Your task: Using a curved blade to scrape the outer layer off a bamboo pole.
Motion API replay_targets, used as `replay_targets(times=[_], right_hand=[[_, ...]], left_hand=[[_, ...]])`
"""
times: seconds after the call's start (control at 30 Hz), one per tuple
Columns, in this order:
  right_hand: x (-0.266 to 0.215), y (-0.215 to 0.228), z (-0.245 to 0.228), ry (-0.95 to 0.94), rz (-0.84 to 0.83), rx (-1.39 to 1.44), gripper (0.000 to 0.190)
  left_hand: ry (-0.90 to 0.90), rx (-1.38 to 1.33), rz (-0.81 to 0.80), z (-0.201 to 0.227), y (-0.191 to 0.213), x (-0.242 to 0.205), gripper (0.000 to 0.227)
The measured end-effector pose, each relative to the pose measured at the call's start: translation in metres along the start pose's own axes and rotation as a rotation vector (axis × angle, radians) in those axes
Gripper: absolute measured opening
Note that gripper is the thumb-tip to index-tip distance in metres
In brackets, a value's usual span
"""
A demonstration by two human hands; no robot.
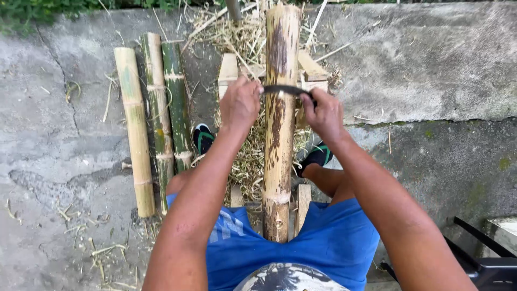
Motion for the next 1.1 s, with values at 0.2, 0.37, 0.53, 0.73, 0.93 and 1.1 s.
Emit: replay_targets(times=[0.2, 0.37, 0.53, 0.73, 0.93, 1.1], right_hand=[[-0.125, -0.003, -0.026, -0.016, -0.08, 0.142, 0.026], [-0.232, -0.009, -0.04, -0.004, -0.15, 0.183, 0.025], [-0.217, -0.012, -0.028, -0.023, -0.248, 0.248, 0.024], [-0.077, -0.022, 0.005, -0.107, -0.142, 0.125, 0.031], [0.065, 0.009, -0.003, -0.033, -0.025, -0.017, 0.035], [0.136, 0.01, 0.01, -0.066, -0.026, -0.097, 0.035]], left_hand=[[-0.008, -0.027, -0.117, 0.022, 0.03, -0.127, 0.027], [0.159, -0.112, -0.26, 0.027, 0.036, -0.24, 0.016], [0.145, -0.188, -0.214, 0.034, 0.039, -0.232, 0.01], [0.124, -0.008, -0.177, 0.002, 0.006, -0.087, 0.015], [0.132, -0.019, -0.111, -0.009, -0.001, 0.066, 0.02], [0.047, -0.077, -0.002, -0.017, -0.006, 0.148, 0.017]])
Point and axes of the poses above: each hand's wrist, its own x-axis towards the middle knuckle, its own y-axis out of the back of the hand, z = x × y, the point moved 6 cm from there along x, towards the middle knuckle, and after that the axes turned 2 degrees about -x, right-handed, at the moved point
